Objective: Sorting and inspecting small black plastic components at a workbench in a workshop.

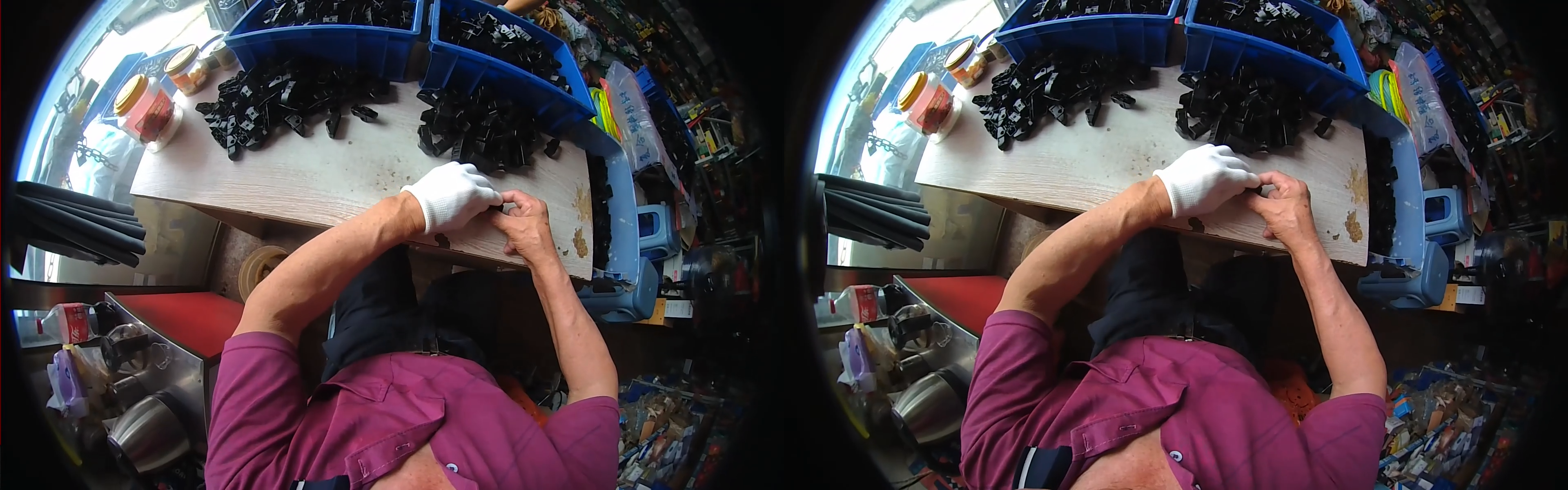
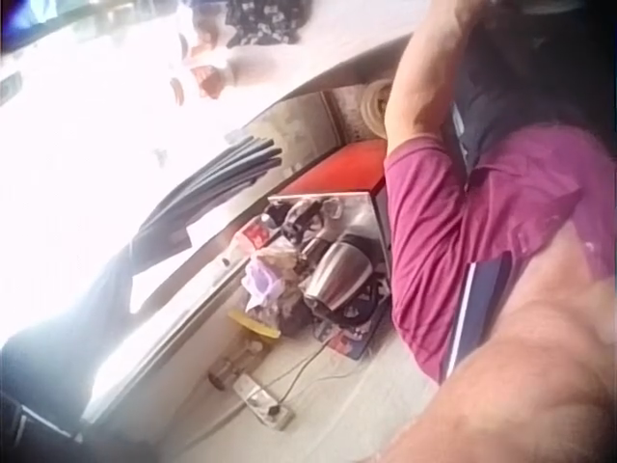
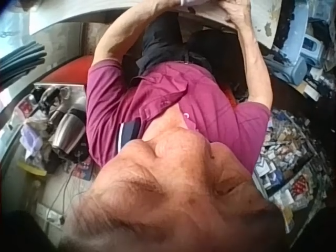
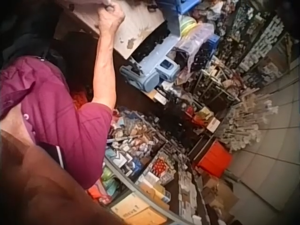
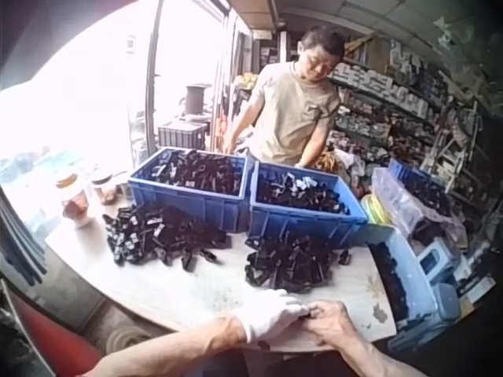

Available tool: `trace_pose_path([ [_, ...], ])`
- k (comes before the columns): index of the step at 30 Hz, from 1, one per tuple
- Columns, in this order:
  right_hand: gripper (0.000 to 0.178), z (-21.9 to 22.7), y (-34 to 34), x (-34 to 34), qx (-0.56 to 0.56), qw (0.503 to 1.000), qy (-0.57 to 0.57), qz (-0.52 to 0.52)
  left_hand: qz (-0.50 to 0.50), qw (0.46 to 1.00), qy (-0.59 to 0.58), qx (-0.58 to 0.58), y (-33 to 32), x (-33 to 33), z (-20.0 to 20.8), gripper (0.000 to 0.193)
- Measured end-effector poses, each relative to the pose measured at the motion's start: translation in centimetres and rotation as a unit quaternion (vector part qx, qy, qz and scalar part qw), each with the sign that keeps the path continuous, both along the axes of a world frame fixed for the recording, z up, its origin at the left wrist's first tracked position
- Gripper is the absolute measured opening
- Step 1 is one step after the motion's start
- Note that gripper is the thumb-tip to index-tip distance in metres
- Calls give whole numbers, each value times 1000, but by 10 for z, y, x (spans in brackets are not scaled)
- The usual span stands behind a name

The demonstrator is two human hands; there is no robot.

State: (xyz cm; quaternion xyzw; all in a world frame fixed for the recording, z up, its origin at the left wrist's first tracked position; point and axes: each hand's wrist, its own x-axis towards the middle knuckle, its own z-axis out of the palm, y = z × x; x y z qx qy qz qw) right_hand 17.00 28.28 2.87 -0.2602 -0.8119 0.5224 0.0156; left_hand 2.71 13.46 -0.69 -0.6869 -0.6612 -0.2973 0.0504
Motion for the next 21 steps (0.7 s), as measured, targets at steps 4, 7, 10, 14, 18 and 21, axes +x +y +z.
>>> trace_pose_path([
  [4,27,-4,6,2,-16,1000,5,2,37,998,9,41,-9,12,1,37],
  [7,27,-3,5,2,-15,1000,11,11,70,995,39,61,-17,20,-2,40],
  [10,27,-2,1,0,-9,1000,6,4,79,994,39,66,-19,21,-4,40],
  [14,27,-2,4,3,-8,1000,10,5,86,995,34,42,-17,23,-4,44],
  [18,32,-1,3,5,-14,1000,16,-6,154,984,49,78,-33,13,15,31],
  [21,36,0,12,14,-88,993,46,-68,282,938,93,181,-60,-35,21,36],
])
